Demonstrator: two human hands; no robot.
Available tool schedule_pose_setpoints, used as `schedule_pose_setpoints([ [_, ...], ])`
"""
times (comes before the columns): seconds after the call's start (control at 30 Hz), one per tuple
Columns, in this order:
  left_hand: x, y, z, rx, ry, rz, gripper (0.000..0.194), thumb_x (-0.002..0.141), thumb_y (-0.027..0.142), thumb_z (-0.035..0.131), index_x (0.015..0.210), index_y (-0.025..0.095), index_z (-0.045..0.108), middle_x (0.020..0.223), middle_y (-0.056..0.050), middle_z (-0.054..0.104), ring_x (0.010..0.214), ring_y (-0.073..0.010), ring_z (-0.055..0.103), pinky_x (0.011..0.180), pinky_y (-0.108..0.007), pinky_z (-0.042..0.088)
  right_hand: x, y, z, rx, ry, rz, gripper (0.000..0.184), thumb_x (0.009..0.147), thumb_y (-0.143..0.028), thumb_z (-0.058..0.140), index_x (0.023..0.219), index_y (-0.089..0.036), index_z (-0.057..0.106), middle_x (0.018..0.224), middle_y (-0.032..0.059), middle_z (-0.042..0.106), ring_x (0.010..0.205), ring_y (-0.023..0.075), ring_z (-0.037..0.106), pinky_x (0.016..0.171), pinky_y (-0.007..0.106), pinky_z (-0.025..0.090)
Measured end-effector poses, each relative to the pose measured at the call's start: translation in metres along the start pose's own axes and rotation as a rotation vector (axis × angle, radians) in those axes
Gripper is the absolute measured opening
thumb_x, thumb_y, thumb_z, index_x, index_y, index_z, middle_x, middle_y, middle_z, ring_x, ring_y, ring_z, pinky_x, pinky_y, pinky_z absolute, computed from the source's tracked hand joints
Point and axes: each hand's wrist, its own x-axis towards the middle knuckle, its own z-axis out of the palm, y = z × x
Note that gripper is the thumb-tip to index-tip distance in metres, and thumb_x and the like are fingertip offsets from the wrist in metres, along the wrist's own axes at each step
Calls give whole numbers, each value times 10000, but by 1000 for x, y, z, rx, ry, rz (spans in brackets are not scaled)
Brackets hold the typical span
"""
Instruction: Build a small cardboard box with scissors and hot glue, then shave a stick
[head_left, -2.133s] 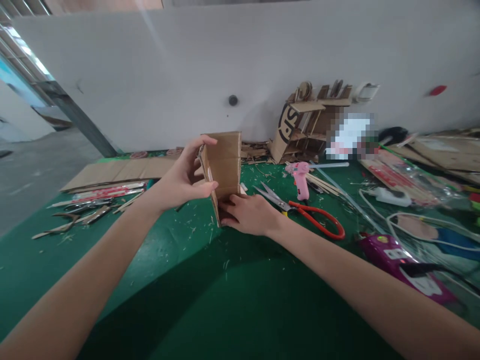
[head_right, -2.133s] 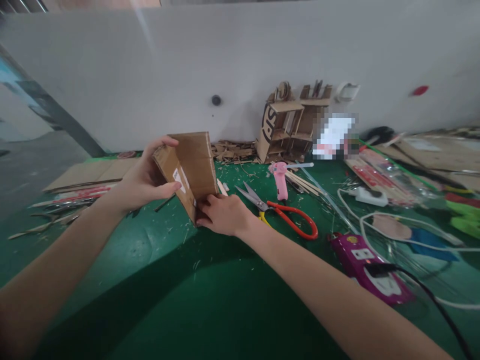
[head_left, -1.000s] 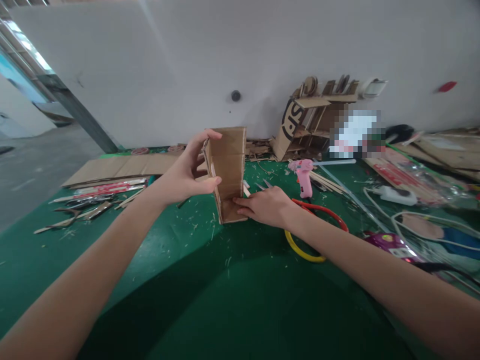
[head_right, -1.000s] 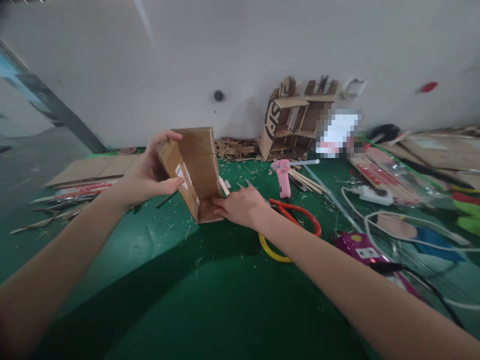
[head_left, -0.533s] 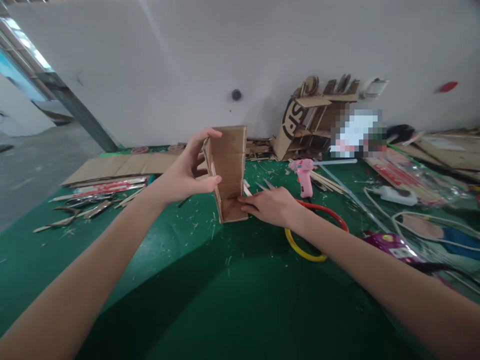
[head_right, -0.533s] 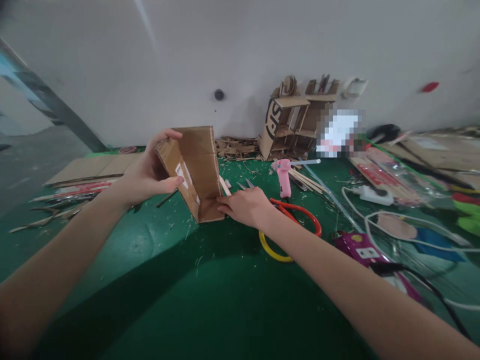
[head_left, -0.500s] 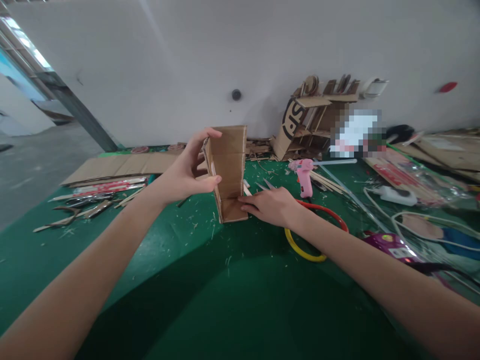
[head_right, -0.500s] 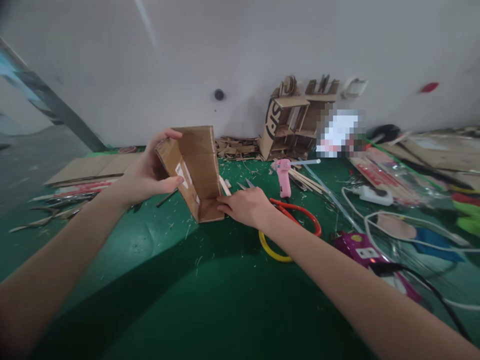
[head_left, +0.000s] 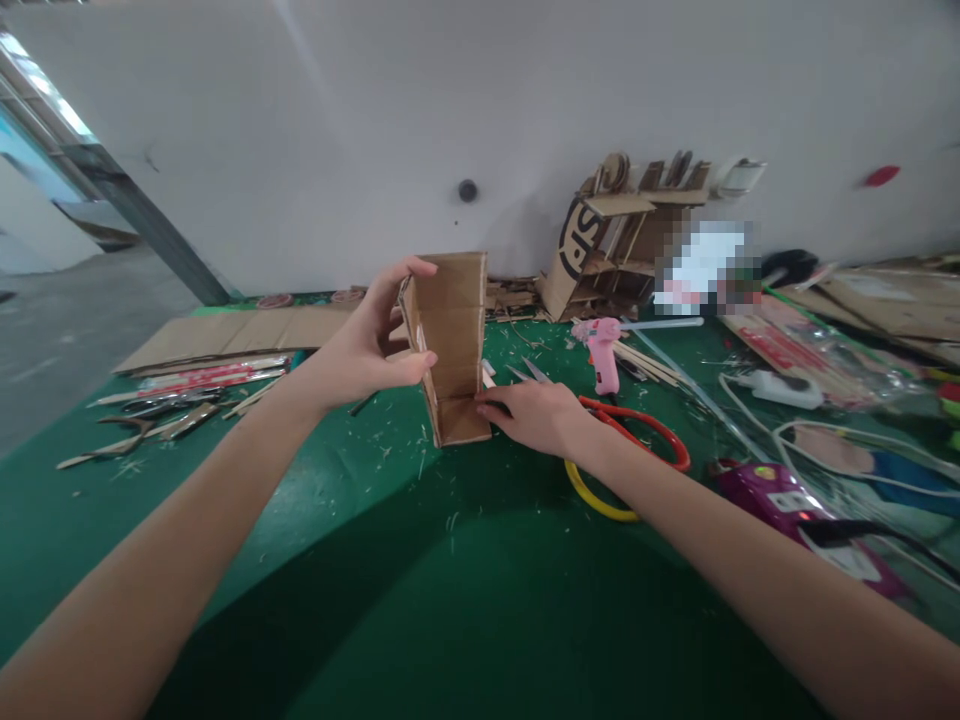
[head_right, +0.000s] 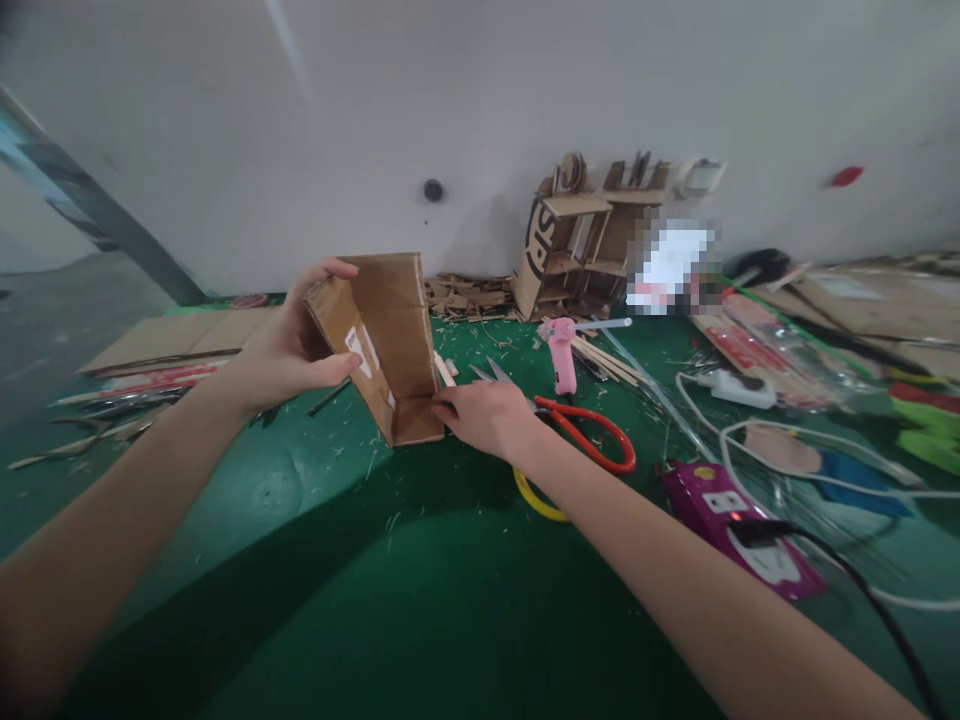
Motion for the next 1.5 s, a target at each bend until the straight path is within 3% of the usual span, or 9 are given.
schedule_pose_setpoints([
  [0.17, 0, -2, -1, -5, 1, 10, 686, 749, 255, 709, 1315, 416, 355, 1132, -44, 510, 962, -201, 548, 732, -320, 548, -14, -9, 4, -92, 55, -61, 518, 964, -496, 273, 1375, -265, 488, 1127, 86, 689, 894, 261, 667, 662, 353, 473],
  [0.33, 1, -5, -3, 11, -16, 23, 690, 750, 280, 714, 1318, 413, 344, 1102, -42, 529, 971, -215, 562, 741, -337, 546, -27, -15, 6, -194, 152, -178, 457, 977, -383, 314, 1291, -151, 553, 1119, 133, 656, 914, 245, 636, 625, 321, 435],
  [0.57, 0, -4, -2, 10, -12, 14, 686, 763, 274, 698, 1329, 402, 332, 1044, -34, 535, 901, -184, 571, 694, -292, 554, -14, -11, 8, -184, 323, -250, 265, 957, -202, 366, 1020, -183, 622, 1079, 77, 612, 993, 197, 578, 578, 271, 378],
  [0.67, 0, -5, -2, -3, -9, 9, 691, 763, 266, 693, 1333, 400, 326, 1042, -34, 537, 892, -182, 577, 690, -289, 557, -3, -10, 13, -145, 373, -213, 254, 964, -188, 354, 1002, -172, 605, 1056, 66, 623, 900, 167, 606, 593, 272, 395],
  [0.9, 1, -5, -2, 10, -8, 31, 705, 748, 255, 708, 1332, 396, 338, 1148, -44, 536, 979, -211, 577, 748, -328, 548, 11, -20, 12, -307, 260, -209, 293, 957, -172, 326, 1062, -115, 594, 1022, 162, 653, 789, 203, 649, 560, 293, 413],
  [1.1, 1, -4, -1, 27, 5, 39, 689, 746, 290, 710, 1324, 391, 348, 1203, -50, 507, 996, -214, 565, 763, -328, 545, 20, -30, 9, -310, 248, -298, 309, 910, -78, 324, 1055, -122, 594, 1002, 147, 655, 791, 204, 640, 578, 281, 423],
  [1.3, 2, -4, -1, 40, 3, 49, 713, 722, 268, 724, 1316, 404, 354, 1144, -39, 508, 969, -211, 565, 762, -338, 557, 20, -30, 14, -223, 262, -359, 318, 945, -182, 361, 1149, -201, 604, 1128, 92, 602, 924, 202, 615, 574, 277, 430],
  [1.5, 2, -2, -1, 44, 4, 31, 718, 730, 265, 716, 1328, 403, 343, 1152, -40, 513, 965, -210, 575, 765, -340, 560, 13, -31, 15, -103, 162, -318, 379, 987, -333, 296, 1183, -246, 610, 1148, 86, 535, 1038, 205, 568, 589, 255, 442],
])
